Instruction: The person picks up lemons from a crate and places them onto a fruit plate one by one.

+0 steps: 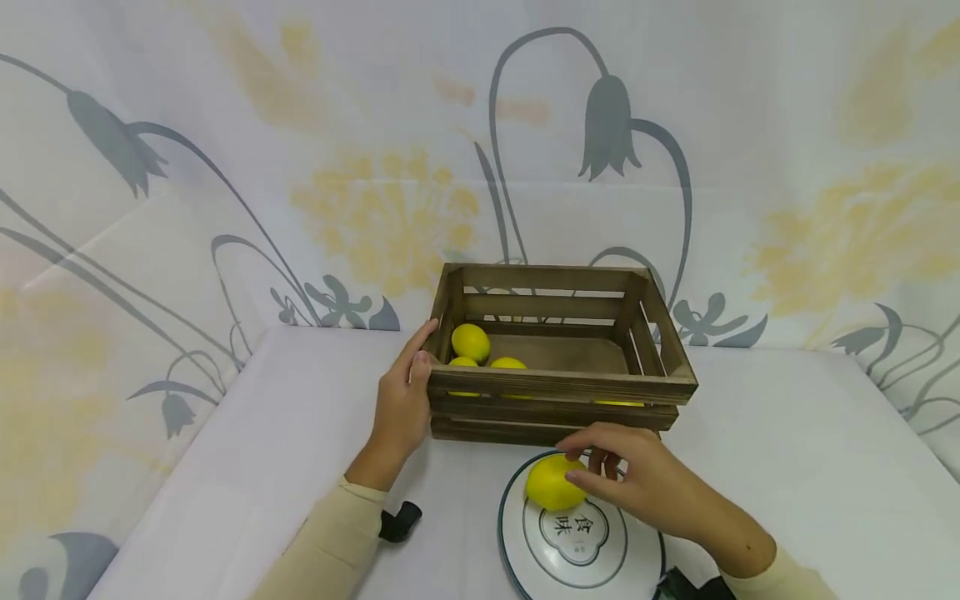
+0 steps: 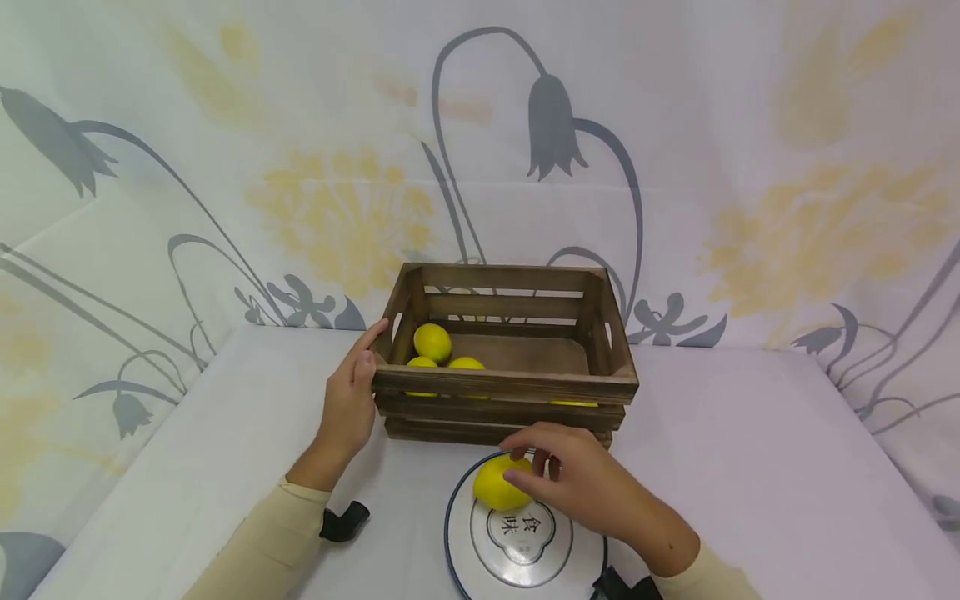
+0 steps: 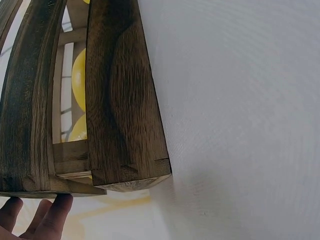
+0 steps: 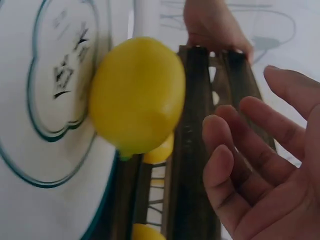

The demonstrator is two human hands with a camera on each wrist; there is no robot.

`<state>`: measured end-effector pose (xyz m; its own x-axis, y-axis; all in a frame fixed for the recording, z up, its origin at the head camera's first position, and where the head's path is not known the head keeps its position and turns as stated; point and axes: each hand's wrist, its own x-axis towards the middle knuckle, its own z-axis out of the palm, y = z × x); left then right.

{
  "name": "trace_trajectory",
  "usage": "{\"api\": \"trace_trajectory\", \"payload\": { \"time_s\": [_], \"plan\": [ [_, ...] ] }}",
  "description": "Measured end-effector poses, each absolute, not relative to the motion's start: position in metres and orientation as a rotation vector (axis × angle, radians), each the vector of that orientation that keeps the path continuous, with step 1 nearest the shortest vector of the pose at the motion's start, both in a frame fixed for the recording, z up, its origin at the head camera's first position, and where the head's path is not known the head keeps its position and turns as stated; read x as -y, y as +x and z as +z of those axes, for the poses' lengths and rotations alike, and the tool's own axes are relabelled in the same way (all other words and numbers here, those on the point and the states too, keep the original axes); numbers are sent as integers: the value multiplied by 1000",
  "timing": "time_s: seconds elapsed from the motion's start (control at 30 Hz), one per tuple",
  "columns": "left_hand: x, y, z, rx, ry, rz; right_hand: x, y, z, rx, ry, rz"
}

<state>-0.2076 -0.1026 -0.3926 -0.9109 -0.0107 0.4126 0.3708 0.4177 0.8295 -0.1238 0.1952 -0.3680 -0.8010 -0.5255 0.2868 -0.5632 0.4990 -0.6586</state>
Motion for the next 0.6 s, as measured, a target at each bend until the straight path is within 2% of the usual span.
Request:
{"api": "trace_trajectory", "payload": {
  "time_s": [0.27, 0.6],
  "plan": [
    [103, -209, -395, 2290, -362, -1491, -206, -124, -323, 2410, 941, 1152],
    [105, -209, -398, 2265, -367, -1486, -226, -174, -278, 2686, 777, 1040]
  ]
}}
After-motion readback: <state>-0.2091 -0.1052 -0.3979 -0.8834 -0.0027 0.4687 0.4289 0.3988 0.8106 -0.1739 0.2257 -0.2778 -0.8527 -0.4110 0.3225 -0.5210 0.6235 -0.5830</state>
